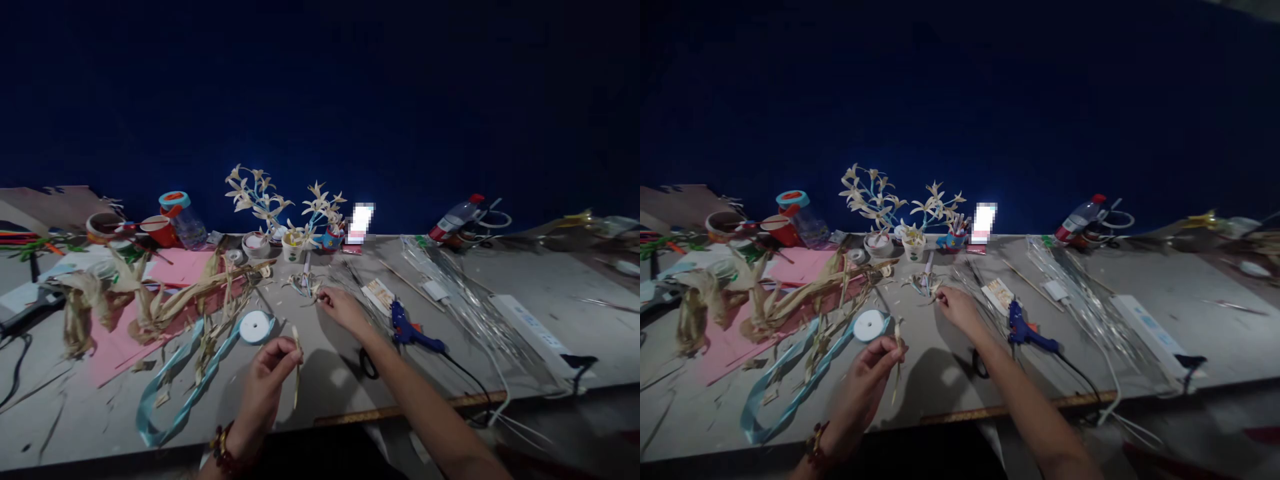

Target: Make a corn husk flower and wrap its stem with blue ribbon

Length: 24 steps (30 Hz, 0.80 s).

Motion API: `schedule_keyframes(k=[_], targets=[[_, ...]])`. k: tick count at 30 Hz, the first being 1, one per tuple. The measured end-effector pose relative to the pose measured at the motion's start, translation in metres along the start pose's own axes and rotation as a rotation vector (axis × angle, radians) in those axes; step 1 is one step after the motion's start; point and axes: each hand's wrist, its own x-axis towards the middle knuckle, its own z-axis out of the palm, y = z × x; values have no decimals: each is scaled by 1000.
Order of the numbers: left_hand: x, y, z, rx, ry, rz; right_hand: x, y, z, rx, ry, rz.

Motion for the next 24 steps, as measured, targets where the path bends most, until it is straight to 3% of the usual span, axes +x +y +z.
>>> schedule_keyframes(k=[7,14,24], targets=[[-2,3,3,1,0,-2,1,2,-23,184,-3,74],[0,1,6,-6,-16,-6,-10,1,-54,581,-102,208],[22,1,22,2,17,75,-25,-11,-41,961,0,404]])
